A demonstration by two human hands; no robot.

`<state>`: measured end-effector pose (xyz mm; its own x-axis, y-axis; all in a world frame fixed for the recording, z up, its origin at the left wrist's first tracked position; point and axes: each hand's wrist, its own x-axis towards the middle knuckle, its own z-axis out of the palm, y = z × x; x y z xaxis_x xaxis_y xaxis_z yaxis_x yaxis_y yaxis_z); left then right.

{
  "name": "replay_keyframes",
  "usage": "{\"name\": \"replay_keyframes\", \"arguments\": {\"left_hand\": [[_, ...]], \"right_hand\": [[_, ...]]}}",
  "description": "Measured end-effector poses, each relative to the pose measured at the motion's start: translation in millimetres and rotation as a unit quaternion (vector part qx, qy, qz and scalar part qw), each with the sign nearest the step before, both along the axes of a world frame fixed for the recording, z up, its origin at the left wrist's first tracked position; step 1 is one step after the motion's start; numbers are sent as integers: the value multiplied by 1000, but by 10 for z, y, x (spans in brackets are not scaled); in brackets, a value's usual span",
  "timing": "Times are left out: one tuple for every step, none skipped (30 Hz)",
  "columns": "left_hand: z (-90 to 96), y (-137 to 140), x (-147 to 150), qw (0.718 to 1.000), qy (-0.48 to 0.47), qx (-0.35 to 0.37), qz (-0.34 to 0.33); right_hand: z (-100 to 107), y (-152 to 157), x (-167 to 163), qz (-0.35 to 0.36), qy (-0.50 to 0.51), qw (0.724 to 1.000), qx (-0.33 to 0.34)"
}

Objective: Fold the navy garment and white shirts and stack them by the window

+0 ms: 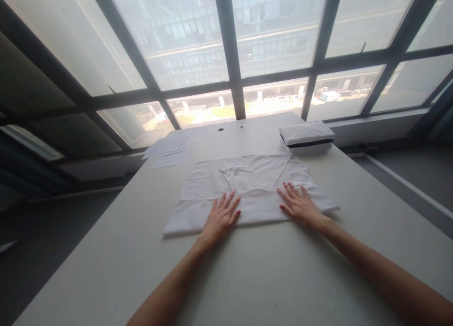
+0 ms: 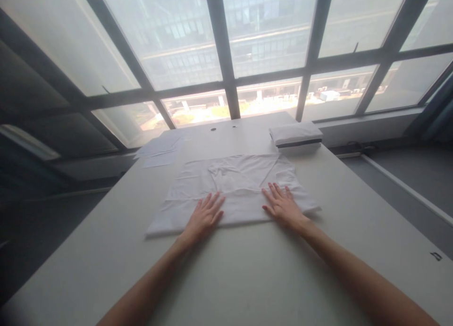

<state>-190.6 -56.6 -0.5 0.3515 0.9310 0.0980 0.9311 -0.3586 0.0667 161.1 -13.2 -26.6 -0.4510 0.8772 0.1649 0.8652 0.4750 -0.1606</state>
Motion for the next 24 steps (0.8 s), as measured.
{"name": "replay_keyframes", "arguments": {"left_hand": [[3,0,0,1000,-2,-2,-1],[7,0,1,1000,-4,-3,-1],[11,0,1,1000,-6,-3,-2],[15,0,0,1000,-8,-3,-3],[18,-1,0,1000,-10,-3,-2],[20,-3,1,1000,-10,-5,-1],[22,-4,2,1000,-11,-7,-1],[22,-7,5,1000,-11,-8,0],[21,-9,11,1000,-11,-8,1],[19,-11,17,1000,-12,-7,2],[16,-11,22,1000,-12,-7,4],[12,-10,22,1000,-12,-7,7],[6,-8,13,1000,-11,-8,12],[1,-4,-10,1000,-11,-11,17],[-3,-1,-53,1000,-9,-16,24],[-5,-1,-120,999,-7,-21,33],[-5,-6,-212,999,-3,-28,43],[-2,-18,-328,998,2,-33,55],[5,-38,-467,997,7,-37,69],[13,-66,-621,995,13,-39,86],[22,-101,-783,993,18,-38,107],[30,-142,-945,991,23,-37,129],[36,-184,-1098,987,28,-37,155],[39,-225,-1233,982,30,-37,181]], "right_hand": [[-13,24,160,2,-10,1000,6],[-22,42,303,2,-18,1000,12],[-27,52,424,0,-24,1000,18],[-29,56,518,-7,-29,999,23],[-28,56,584,-16,-32,999,30],[-26,52,624,-26,-34,998,35],[-24,46,641,-35,-36,998,40],[-22,40,642,-42,-38,997,43],[-22,33,634,-45,-39,997,45],[-24,28,622,-45,-39,997,46],[-28,24,611,-45,-39,997,46],[-36,22,604,-45,-38,997,48],[-47,22,603,-46,-36,997,49],[-60,24,606,-47,-35,997,51],[-75,28,613,-47,-34,997,52],[-92,32,623,-47,-34,997,53],[-108,37,633,-46,-33,997,55],[-123,43,644,-44,-33,997,57],[-136,47,653,-41,-31,997,60],[-147,51,661,-38,-30,997,62],[-156,54,667,-35,-29,997,64],[-162,56,670,-33,-29,997,66],[-168,57,672,-31,-29,997,66],[-172,57,672,-29,-29,997,67]]}}
